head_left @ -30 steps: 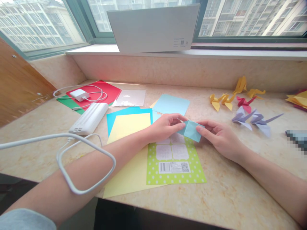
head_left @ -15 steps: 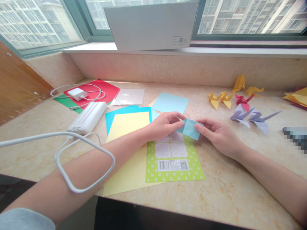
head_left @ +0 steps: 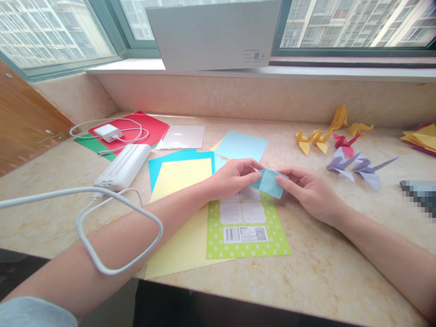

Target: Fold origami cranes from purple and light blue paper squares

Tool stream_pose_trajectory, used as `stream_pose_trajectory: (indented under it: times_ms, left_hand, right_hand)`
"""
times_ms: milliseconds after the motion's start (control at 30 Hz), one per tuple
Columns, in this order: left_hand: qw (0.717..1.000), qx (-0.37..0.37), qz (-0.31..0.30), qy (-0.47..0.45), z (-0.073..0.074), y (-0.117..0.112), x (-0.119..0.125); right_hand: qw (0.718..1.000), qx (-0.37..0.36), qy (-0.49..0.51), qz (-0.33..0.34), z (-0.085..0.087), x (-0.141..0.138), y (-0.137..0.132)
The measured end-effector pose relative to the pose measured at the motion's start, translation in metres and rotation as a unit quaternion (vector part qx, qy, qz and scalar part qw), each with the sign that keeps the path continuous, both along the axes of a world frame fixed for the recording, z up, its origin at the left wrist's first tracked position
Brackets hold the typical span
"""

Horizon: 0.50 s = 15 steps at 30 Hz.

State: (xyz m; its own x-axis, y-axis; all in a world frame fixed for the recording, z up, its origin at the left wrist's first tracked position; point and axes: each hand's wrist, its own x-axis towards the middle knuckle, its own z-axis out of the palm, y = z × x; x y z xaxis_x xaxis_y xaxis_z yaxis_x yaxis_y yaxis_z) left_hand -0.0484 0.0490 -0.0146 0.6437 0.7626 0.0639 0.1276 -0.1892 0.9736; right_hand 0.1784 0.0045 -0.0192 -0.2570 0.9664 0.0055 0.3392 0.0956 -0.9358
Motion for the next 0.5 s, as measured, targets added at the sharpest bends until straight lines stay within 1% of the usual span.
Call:
stream_pose_trajectory:
  times_ms: [500]
  left_hand:
    - [1.0,0.001,-0.001,0.013,0.0031,-0.0015,-0.0005]
  right_hand:
    - [1.0,0.005,-0.003,0.003,-0.0004,0.0003,0.0001]
